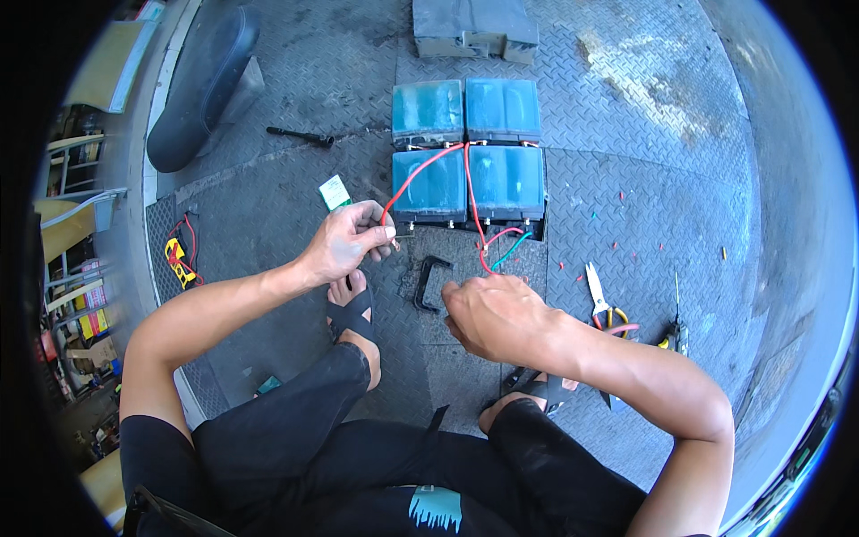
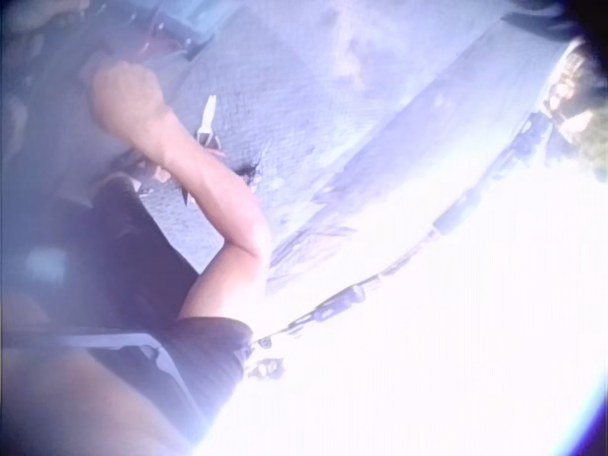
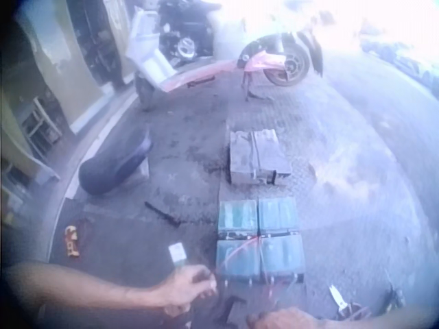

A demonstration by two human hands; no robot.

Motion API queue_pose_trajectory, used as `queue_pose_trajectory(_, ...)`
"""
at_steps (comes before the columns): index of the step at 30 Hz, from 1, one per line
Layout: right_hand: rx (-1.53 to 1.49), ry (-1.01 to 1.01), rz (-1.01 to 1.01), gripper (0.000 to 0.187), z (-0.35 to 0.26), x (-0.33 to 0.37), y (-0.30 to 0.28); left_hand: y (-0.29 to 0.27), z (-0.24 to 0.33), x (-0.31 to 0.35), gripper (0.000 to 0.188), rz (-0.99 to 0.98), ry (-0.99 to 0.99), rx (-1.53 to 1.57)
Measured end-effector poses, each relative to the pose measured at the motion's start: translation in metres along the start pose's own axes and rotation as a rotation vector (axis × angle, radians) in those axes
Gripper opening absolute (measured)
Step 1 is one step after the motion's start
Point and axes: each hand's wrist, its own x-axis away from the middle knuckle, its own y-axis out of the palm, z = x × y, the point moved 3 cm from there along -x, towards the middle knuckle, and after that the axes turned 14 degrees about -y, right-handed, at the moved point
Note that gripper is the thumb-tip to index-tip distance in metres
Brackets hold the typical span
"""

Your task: The person arranges four blue battery packs on a metal floor and connects them in series using red and green wires. They use a cordless impact driver to tighten terminal screws and secure the connections between the packs.

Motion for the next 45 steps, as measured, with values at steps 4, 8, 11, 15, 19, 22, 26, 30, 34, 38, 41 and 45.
queue_pose_trajectory(4,-0.219,0.08,0.018,0.029,0.0,-0.006,0.03,-0.001,0.002,0.0,0.011,-0.005,0.04,0.062)
queue_pose_trajectory(8,-0.538,0.281,0.146,0.036,0.008,-0.009,0.06,-0.003,0.004,0.0,0.013,0.047,0.055,0.09)
queue_pose_trajectory(11,-0.676,0.396,0.205,0.037,0.01,-0.001,0.087,-0.003,0.003,0.001,0.013,0.055,0.084,0.02)
queue_pose_trajectory(15,-0.742,0.56,0.259,0.026,0.016,0.02,0.115,-0.002,-0.004,0.0,0.017,0.079,0.049,-0.088)
queue_pose_trajectory(19,-1.085,0.812,0.809,0.021,0.027,0.04,0.117,-0.006,-0.004,0.001,0.024,0.166,0.062,-0.246)
queue_pose_trajectory(22,-1.081,0.717,0.759,0.022,0.025,0.038,0.104,-0.005,-0.001,0.003,0.025,0.227,0.072,-0.282)
queue_pose_trajectory(26,-1.137,0.551,0.619,0.03,0.012,0.011,0.089,0.005,0.004,0.007,0.021,0.159,0.057,0.036)
queue_pose_trajectory(30,-1.175,0.54,0.599,0.03,0.014,-0.024,0.083,0.011,0.009,0.009,0.017,0.058,0.087,0.234)
queue_pose_trajectory(34,-1.351,0.554,0.824,0.026,0.023,-0.055,0.084,0.013,0.006,0.003,0.014,0.077,0.096,0.3)
queue_pose_trajectory(38,-1.402,0.552,0.989,0.024,0.03,-0.079,0.083,0.011,0.002,-0.002,0.009,0.06,0.111,0.264)
queue_pose_trajectory(41,-1.378,0.526,1.095,0.03,0.031,-0.09,0.083,0.007,0.002,-0.005,0.007,0.059,0.122,0.191)
queue_pose_trajectory(45,-1.386,0.503,1.098,0.029,0.033,-0.094,0.086,0.005,0.003,-0.006,0.01,0.006,0.125,0.173)
